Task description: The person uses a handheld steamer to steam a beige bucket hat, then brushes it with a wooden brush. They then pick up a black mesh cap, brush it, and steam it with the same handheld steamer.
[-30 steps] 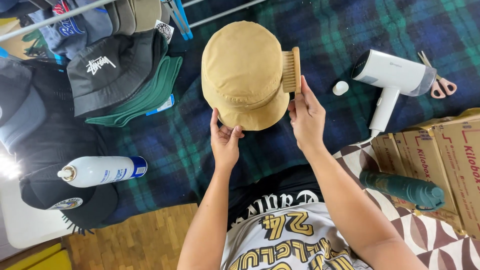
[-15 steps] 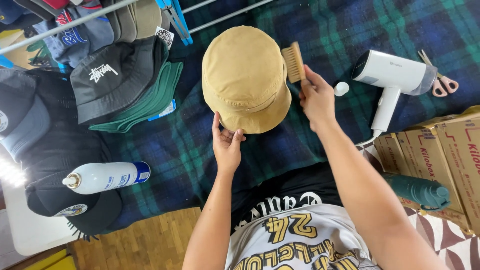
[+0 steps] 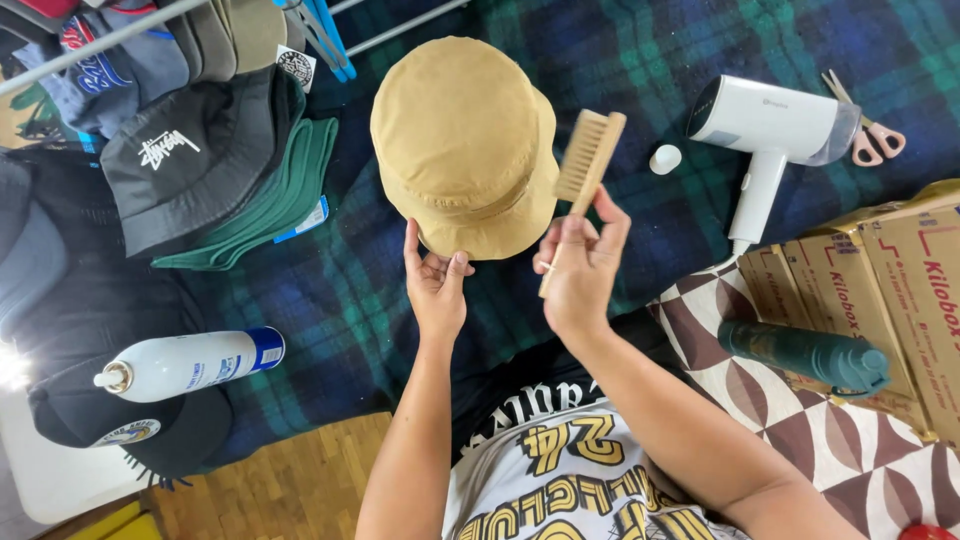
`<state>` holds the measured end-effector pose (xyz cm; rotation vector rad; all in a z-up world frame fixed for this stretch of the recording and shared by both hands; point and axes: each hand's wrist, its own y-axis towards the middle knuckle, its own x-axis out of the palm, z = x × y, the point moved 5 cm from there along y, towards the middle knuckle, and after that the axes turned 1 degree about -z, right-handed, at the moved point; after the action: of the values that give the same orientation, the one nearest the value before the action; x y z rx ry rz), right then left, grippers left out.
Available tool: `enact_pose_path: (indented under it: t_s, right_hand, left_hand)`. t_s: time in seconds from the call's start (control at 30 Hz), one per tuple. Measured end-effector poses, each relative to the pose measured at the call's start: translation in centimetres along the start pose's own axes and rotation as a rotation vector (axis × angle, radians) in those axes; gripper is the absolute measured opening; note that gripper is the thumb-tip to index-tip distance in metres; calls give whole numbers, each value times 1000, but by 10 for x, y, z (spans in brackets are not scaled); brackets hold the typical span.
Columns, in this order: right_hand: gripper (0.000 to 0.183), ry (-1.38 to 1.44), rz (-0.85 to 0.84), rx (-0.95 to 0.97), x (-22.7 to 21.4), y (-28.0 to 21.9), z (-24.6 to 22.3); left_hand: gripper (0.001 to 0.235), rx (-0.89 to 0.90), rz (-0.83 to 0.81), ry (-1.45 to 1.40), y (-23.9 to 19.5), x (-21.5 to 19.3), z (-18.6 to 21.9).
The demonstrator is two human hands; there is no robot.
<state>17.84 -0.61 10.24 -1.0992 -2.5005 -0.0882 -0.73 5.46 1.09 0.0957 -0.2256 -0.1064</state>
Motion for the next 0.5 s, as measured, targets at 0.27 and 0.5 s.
enact_pose_path:
  t_s: [0.27,0.5]
  right_hand:
    - [35,-186,-63,63,-24,22,18]
    - [29,-914,-455,-1077,-2,-10,-11]
  left_hand:
    - [86,-1,9,32,-1,0,3]
    - [86,3,18,-11,-4,1,6]
